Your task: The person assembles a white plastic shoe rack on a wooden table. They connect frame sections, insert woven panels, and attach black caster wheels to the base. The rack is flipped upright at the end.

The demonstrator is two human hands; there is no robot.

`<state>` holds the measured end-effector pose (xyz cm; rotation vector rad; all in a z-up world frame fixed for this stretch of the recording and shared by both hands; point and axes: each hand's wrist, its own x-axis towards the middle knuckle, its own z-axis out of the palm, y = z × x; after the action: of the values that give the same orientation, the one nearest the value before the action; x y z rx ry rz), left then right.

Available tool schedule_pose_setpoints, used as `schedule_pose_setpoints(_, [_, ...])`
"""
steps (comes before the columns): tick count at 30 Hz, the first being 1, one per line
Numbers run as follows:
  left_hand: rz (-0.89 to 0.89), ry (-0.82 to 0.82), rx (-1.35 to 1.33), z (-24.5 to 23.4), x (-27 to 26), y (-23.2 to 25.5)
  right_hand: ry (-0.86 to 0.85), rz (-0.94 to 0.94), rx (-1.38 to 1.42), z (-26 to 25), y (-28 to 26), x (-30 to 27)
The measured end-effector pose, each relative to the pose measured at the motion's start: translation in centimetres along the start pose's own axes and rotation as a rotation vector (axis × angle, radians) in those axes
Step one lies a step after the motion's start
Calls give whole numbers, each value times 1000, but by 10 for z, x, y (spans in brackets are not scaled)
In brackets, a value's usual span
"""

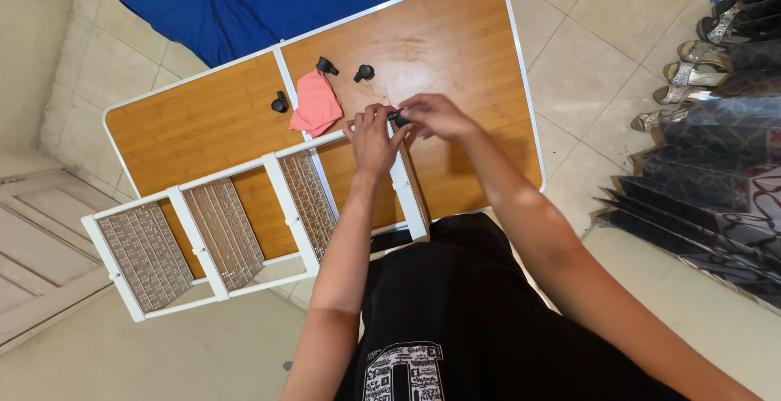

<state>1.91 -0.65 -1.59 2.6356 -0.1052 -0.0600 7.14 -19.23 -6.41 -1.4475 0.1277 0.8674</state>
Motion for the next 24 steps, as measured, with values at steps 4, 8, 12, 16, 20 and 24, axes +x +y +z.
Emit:
schedule_pose_setpoints(4, [-3, -17, -99, -9, -1, -4, 3, -34, 5, 21, 9, 12])
schedule_pose_setpoints(8, [72, 141, 115, -27, 0, -11, 4, -40, -65, 30, 20, 25])
schedule_pose_setpoints(12, [-41, -31, 104, -35, -1, -14, 16, -29, -101, 32, 29, 33])
schedule_pose_setpoints(16, [-8, -91, -19, -41, 5, -17, -39, -147, -63, 27, 33, 35])
schedule_pose_setpoints(20, [16, -147, -84, -48, 6, -18, 7, -314, -133, 33, 27, 24])
schedule_pose_setpoints(24, [-7, -162, -79, -51, 5, -16, 63, -369, -243, 42, 11, 1])
